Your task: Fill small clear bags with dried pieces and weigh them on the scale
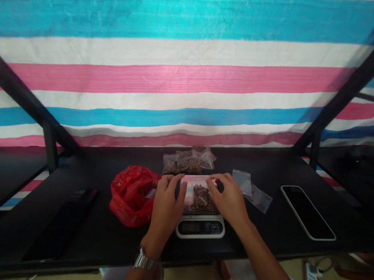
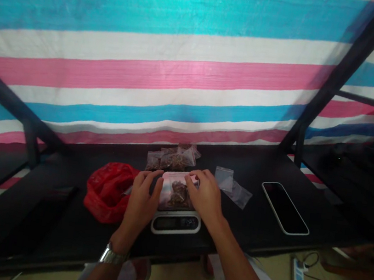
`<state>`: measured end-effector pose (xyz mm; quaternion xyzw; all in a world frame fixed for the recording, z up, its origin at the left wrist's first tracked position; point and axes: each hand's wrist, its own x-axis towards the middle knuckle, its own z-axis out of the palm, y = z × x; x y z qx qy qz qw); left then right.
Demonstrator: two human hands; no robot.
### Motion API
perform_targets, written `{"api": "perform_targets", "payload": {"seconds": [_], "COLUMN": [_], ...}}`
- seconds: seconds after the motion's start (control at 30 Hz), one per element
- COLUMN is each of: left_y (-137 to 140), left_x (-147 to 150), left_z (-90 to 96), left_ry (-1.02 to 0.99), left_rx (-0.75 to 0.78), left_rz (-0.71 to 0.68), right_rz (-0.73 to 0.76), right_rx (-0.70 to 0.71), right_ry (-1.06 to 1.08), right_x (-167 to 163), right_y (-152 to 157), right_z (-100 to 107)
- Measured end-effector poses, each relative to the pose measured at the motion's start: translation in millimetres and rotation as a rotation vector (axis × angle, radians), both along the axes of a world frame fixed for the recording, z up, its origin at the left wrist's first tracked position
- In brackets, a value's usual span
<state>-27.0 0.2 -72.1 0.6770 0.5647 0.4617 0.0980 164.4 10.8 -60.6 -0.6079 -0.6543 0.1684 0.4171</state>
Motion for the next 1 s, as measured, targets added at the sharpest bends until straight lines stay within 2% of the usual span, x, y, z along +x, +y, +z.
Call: {"api": "perform_targets", "payload": {"seconds": [0.13, 0.3, 0.43, 0.6, 0.8, 1.0], "left_y": [-11, -43, -61, -54, -51, -68], "left_x": [3, -6, -18, -28, -25, -27], "left_z": [5.9, -4.0, -11.2, -6.4, -1.0, -11.1], "left_ry": [-0.015, -0.052, -0.077, -0.105, -0.21, -0.259], "left_rx": [0.188, 0.366, 0.354, 0.331, 0.234, 0.199], "left_rz": [0.085, 0.151, 0.225, 0.293, 0.509, 0.49], "right_rz": [-0.129, -0.266, -0.31, -0.319, -0.285, -0.212], "right_rx": [0.081, 0.2, 0.199, 0.198, 0.152, 0.078], "right_ry": [0.049, 0.096, 0.136, 0.177, 0.239, 0.326], "right_x": [9, 33, 49, 55, 45, 33], "right_y": [8, 13, 11, 5, -2, -9], "right_z": [-6, -6, -6, -5, 0, 4]}}
